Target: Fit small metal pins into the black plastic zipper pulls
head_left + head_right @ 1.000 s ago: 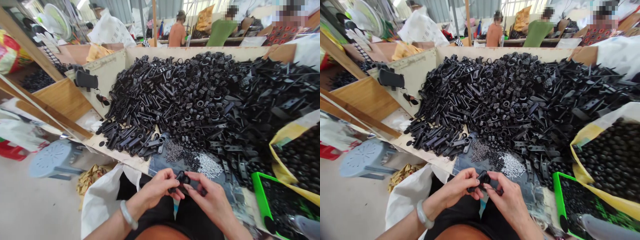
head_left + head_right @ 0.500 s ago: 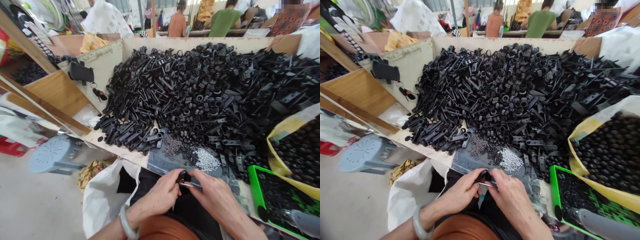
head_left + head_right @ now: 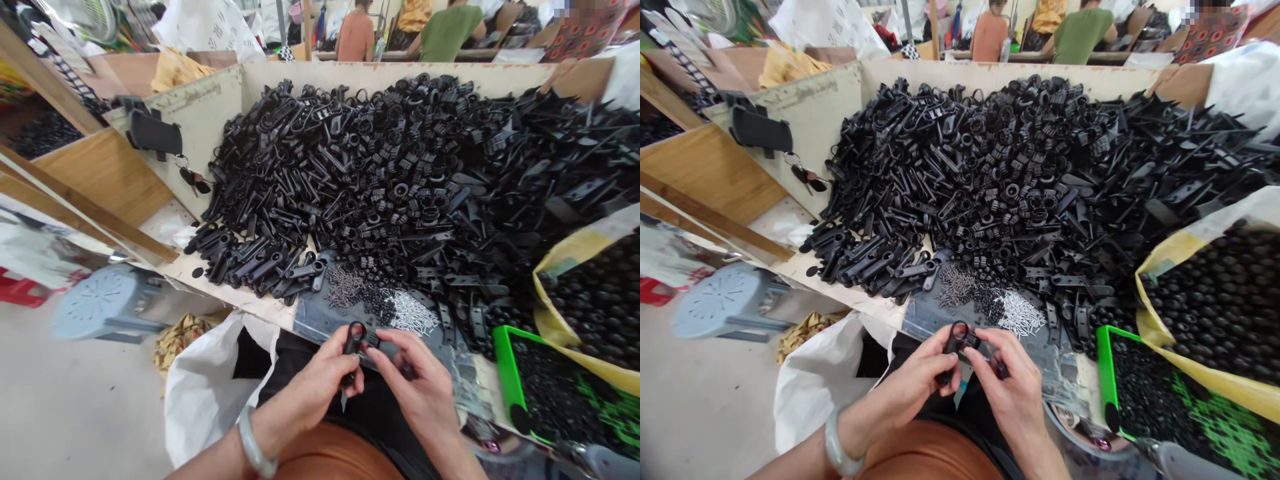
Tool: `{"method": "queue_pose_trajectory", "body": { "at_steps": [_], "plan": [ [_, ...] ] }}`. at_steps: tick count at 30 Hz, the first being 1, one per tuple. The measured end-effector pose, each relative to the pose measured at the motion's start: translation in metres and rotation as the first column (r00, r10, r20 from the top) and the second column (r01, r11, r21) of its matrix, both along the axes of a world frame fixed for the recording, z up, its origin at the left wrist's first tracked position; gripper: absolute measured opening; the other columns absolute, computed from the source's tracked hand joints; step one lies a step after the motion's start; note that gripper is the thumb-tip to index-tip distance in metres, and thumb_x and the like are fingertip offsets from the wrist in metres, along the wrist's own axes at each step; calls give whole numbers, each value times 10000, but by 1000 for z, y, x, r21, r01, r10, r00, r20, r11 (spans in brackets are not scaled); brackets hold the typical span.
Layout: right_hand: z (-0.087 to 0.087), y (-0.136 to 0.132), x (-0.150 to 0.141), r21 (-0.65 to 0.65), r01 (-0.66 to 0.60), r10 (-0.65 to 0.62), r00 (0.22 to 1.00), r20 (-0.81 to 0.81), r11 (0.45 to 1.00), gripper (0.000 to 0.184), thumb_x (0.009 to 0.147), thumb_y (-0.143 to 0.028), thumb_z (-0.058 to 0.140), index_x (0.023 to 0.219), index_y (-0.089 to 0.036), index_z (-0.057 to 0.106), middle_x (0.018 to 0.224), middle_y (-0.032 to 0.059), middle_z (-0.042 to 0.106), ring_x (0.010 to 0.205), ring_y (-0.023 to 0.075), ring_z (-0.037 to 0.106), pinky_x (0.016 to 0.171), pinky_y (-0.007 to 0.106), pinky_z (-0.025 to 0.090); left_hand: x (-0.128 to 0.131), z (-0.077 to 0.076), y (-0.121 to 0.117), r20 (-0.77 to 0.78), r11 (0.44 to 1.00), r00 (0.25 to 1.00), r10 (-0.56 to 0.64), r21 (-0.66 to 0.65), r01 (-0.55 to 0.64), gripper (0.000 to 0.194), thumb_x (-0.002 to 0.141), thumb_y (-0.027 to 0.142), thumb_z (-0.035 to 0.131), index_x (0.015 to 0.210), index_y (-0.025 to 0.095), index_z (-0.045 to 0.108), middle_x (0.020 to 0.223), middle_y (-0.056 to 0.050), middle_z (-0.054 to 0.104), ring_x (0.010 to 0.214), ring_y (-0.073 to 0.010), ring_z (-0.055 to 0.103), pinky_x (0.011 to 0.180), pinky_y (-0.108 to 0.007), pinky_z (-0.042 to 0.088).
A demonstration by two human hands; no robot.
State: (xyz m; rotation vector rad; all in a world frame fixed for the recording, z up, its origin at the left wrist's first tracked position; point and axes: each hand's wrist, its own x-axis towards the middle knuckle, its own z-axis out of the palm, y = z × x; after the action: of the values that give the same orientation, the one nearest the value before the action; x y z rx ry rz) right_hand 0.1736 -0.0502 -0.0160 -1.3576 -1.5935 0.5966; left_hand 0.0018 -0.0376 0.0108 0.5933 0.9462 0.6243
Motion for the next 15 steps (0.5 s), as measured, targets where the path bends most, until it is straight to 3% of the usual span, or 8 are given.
{"method": "queue_pose_trajectory", "body": {
  "at_steps": [4,8,15],
  "plan": [
    [4,3,4,29,-67,64,995,76,997,171,942,-289,714,1101,-238,744,1012,59,725,542,103,592,540,239,556,-2,1,-4,-164,990,980,-117,64,129,558,821,229,529,1376,183,535,662,52,524,597,-115,460,585,-248,318],
    [4,3,4,88,-123,106,979,172,989,194,959,-289,701,1136,-219,737,1023,78,730,782,158,728,643,223,605,-1,2,-6,-186,990,975,-120,49,132,686,814,207,506,1495,186,431,669,66,501,604,-119,441,590,-254,316],
    [4,1,2,142,-132,96,967,236,981,206,983,-304,671,1153,-220,753,994,68,739,762,155,736,677,230,620,-4,6,-6,-230,977,961,-151,112,180,563,838,191,488,1401,195,515,649,73,456,595,-119,408,571,-255,304]
  ]
}}
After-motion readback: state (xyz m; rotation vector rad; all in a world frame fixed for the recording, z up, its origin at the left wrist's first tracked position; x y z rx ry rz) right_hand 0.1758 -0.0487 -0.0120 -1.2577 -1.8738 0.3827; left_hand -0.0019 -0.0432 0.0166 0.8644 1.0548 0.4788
